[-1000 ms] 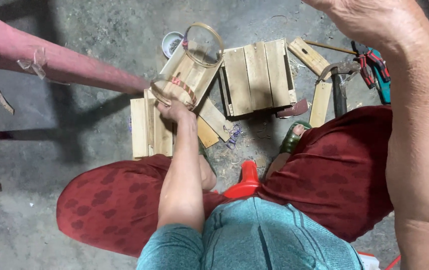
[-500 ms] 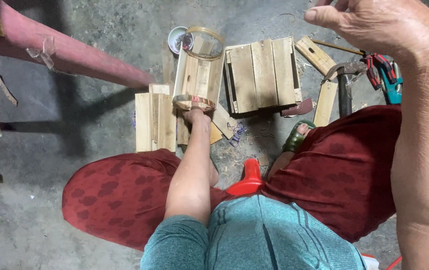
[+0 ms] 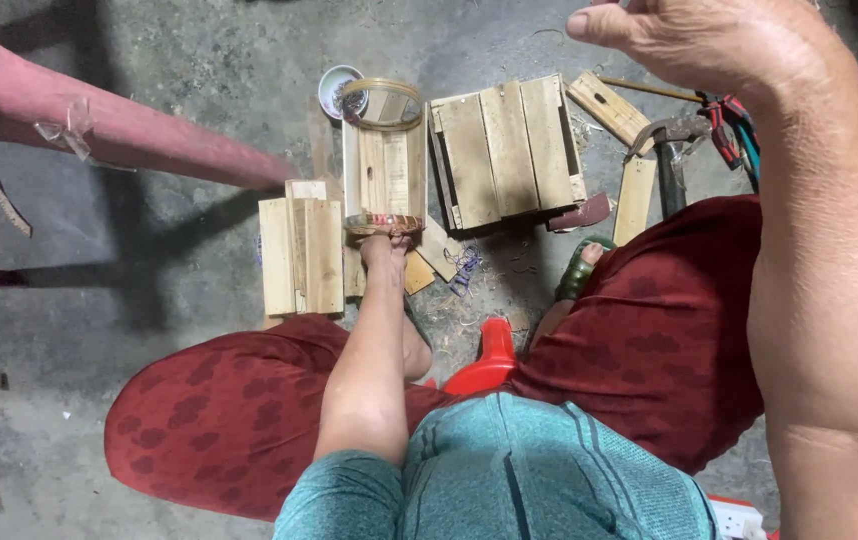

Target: Assembling a small wooden frame by hammering nails and sanding the edges of the wood.

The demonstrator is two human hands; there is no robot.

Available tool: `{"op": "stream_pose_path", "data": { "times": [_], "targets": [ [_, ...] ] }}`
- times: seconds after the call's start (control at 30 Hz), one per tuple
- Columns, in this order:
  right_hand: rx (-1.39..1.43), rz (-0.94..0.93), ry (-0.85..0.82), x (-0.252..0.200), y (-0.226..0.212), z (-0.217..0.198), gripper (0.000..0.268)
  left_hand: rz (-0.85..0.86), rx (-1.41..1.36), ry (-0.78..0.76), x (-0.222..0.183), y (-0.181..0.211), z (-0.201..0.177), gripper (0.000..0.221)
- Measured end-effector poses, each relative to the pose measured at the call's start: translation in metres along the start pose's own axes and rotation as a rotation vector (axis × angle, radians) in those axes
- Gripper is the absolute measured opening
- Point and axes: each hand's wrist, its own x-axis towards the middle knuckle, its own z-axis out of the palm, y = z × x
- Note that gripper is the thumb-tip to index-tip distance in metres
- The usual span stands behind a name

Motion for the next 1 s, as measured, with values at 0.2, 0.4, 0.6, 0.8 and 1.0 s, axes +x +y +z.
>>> {"op": "stream_pose_path", "data": {
  "times": [0.2,0.4,0.6,0.8,1.0],
  "targets": [
    [0.022,0.11,-0.05,0.002,-0.009,0.0,0.042,-0.038,-0.069,-0.001,-0.051,0.018,0.017,0.05],
    [0.031,0.117,-0.074,0.003,-0.017,-0.001,0.041,0.044,-0.027,-0.113,-0.066,0.032,0.034,0.041],
    [0.03,0.157,-0.083,0.004,-0.019,-0.003,0.042,0.236,0.524,0.052,-0.178,0.111,0.074,0.034],
    [0.013,0.014,-0.029,0.005,0.001,0.0,0.039,0.621,0.773,-0.352,-0.18,0.184,0.119,0.039],
    [0.059,0.04,-0.029,0.001,-0.011,-0.007,0.037,1.124,1.55,-0.558,-0.207,0.178,0.197,0.022]
  ]
}}
